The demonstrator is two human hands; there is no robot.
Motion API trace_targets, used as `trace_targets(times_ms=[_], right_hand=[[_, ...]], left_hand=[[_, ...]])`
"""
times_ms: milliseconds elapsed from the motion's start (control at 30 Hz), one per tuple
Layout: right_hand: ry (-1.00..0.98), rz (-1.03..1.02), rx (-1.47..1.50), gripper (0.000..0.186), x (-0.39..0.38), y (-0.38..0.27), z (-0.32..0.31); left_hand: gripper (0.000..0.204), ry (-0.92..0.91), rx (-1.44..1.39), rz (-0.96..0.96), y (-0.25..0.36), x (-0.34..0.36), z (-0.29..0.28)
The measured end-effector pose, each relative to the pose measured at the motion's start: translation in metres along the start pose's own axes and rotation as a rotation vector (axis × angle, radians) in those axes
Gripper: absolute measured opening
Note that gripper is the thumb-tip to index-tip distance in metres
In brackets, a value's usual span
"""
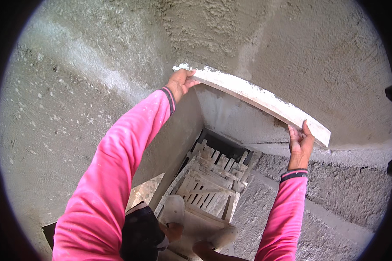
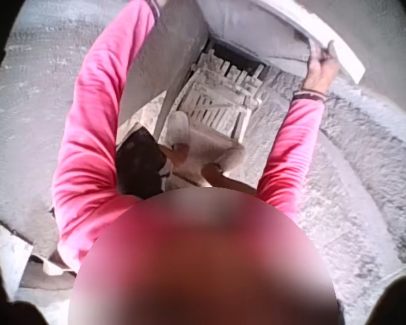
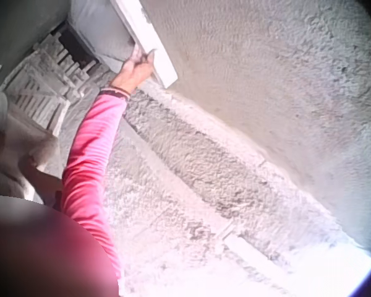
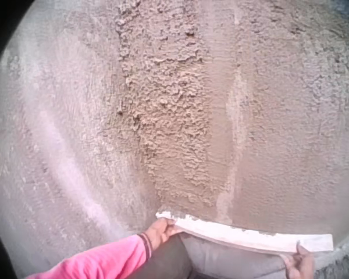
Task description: The person scoops wet cement from a bucket with a trowel and applies it to the curved inner wall of a spiral staircase. They then use a long straightedge to level and smooth the plastered surface repeatedly.
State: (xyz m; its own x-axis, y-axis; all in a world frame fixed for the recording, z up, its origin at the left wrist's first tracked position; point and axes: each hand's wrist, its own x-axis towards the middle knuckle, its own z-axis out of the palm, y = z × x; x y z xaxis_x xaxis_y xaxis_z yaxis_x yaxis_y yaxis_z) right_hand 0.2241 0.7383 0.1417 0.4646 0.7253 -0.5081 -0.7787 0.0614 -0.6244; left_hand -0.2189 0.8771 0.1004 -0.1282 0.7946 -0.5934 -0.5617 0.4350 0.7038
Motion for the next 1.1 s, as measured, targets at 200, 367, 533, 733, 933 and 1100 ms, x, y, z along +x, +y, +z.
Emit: trace_targets(times_ms=[200, 367, 533, 733, 933, 1100], right_hand=[[-0.079, -0.087, -0.034, 0.040, 0.000, 0.003, -0.006], [0.056, -0.005, 0.008, 0.039, 0.014, 0.020, -0.010], [-0.028, -0.003, 0.005, 0.037, -0.004, -0.015, 0.012], [-0.056, 0.004, 0.055, 0.041, -0.036, -0.049, 0.047], [-0.024, 0.035, 0.104, 0.045, -0.064, -0.083, 0.078], [-0.021, 0.064, 0.115, 0.037, -0.088, -0.116, 0.106]], left_hand=[[0.029, -0.074, -0.102, 0.136, -0.001, -0.018, -0.001], [0.032, 0.076, -0.008, 0.107, 0.002, -0.009, 0.004], [0.032, 0.048, 0.019, 0.053, 0.034, -0.024, 0.018], [0.033, 0.046, 0.039, 0.039, 0.079, -0.062, 0.042], [0.034, 0.019, 0.064, 0.036, 0.138, -0.104, 0.069], [0.032, 0.026, 0.096, 0.036, 0.178, -0.141, 0.096]])
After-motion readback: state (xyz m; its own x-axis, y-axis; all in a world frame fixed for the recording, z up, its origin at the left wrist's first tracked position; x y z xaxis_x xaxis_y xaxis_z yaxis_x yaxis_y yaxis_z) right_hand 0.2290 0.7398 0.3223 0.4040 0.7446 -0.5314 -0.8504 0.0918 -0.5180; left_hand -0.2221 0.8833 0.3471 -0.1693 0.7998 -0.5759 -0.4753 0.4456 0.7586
